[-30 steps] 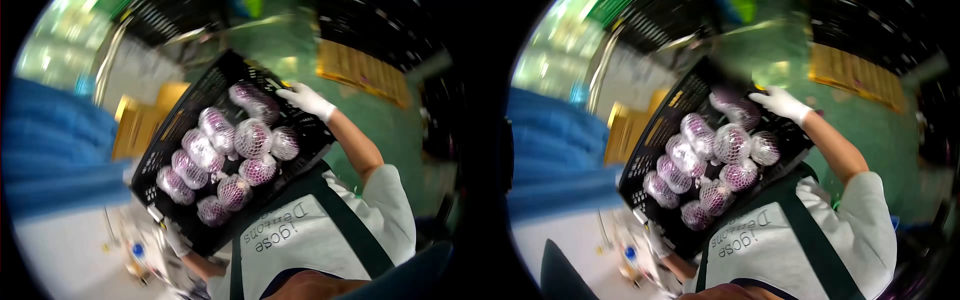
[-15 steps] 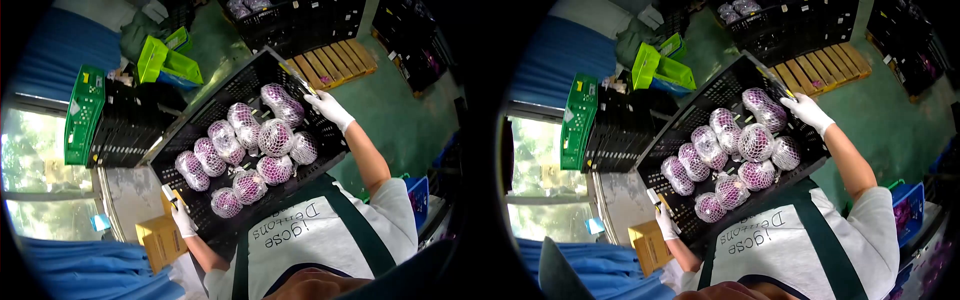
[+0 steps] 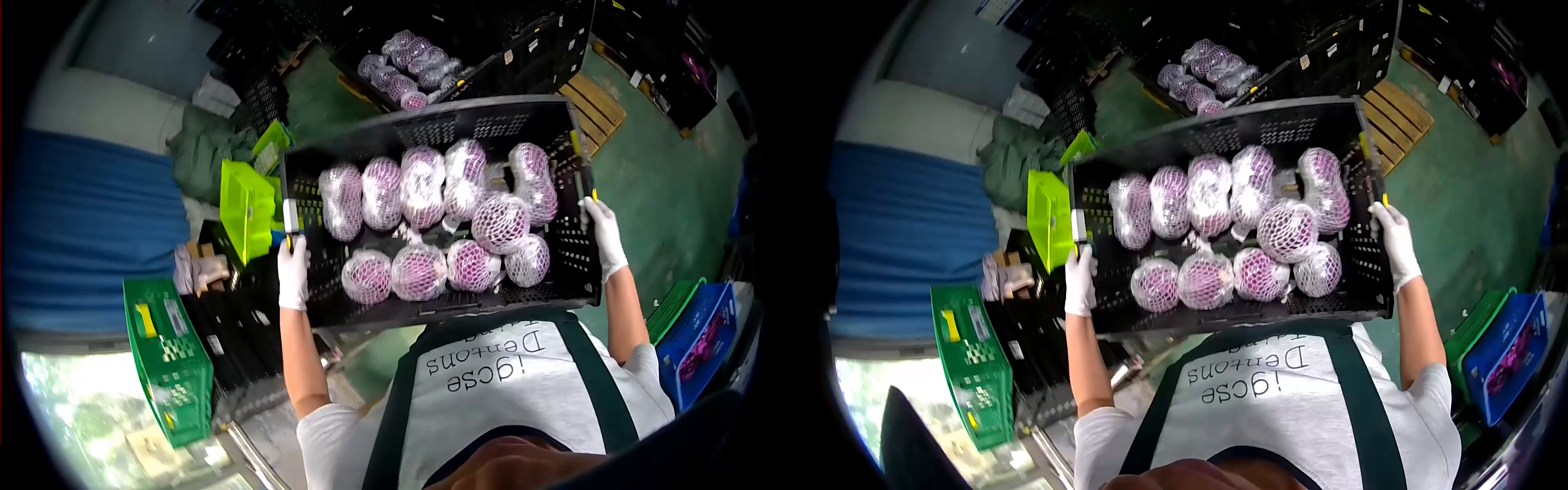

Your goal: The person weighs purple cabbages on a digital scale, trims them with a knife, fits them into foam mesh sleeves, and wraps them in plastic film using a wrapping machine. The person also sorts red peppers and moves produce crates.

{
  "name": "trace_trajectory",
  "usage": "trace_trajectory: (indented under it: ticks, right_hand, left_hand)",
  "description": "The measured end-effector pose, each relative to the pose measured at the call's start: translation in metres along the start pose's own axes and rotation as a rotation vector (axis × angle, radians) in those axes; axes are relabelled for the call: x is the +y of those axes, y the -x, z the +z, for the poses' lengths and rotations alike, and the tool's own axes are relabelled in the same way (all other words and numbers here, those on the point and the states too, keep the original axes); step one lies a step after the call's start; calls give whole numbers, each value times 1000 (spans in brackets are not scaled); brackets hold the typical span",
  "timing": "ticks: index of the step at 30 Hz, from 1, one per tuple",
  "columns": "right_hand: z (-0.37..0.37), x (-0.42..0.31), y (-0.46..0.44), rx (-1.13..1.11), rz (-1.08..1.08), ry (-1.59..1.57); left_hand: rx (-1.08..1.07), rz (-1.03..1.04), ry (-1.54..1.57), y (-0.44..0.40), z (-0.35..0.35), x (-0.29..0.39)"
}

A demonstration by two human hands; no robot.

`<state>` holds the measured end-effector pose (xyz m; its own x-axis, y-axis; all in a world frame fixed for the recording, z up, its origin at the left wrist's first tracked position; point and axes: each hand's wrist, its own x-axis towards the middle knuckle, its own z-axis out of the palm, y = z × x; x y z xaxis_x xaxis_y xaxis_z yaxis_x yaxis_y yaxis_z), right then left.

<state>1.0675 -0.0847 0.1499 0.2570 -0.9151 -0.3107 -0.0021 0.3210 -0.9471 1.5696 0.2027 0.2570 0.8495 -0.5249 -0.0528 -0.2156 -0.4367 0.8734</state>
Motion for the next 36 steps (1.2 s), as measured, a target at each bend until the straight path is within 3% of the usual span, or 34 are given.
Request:
trace_trajectory:
  ticks: [1,7,9,12,14,15,17,18,19,20,22,23,25,28,29,31,33,34,35,36]
  right_hand:
    - [24,13,-33,60,-32,-41]
    - [51,89,56,188,-161,-294]
    - [67,87,31,205,-152,-364]
    - [88,103,27,222,-110,-501]
    - [86,135,52,264,-126,-413]
    - [125,98,1,411,-83,-361]
    - [149,84,-1,494,8,-368]
    - [165,72,1,560,-37,-208]
    - [177,64,17,625,-72,-48]
    - [183,66,41,601,-18,-161]
    - [230,90,33,796,-73,-16]
    - [215,117,54,819,-36,11]
    - [236,120,67,836,2,-92]
    - [288,122,88,941,-78,-117]
    - [283,135,72,962,-64,-111]
    - [287,133,62,958,-59,-149]
    - [298,107,41,924,-2,-78]
    - [317,90,25,1039,-14,-117]
    - [310,93,28,976,8,23]
    - [278,104,32,847,10,-118]
  left_hand:
    - [-36,32,19,-75,24,-1]
    - [-211,320,-7,-115,20,-12]
    - [-240,380,15,-165,47,5]
    - [-303,396,-68,-201,62,22]
    - [-335,410,-127,-194,63,-9]
    - [-450,405,-185,-300,111,19]
    - [-568,338,-275,-370,155,9]
    - [-656,330,-252,-394,168,6]
    - [-751,320,-233,-406,171,-2]
    - [-827,244,-253,-395,158,15]
    - [-869,455,-282,-438,163,5]
    - [-885,556,-295,-436,159,10]
    - [-965,572,-338,-450,173,40]
    - [-942,654,-319,-444,157,63]
    - [-981,569,-348,-432,165,65]
    - [-904,631,-329,-446,159,72]
    - [-656,1266,-685,-460,143,89]
    - [-540,1506,-503,-443,131,108]
    - [-422,1725,-300,-416,116,123]
    - [-395,1686,-262,-393,104,129]
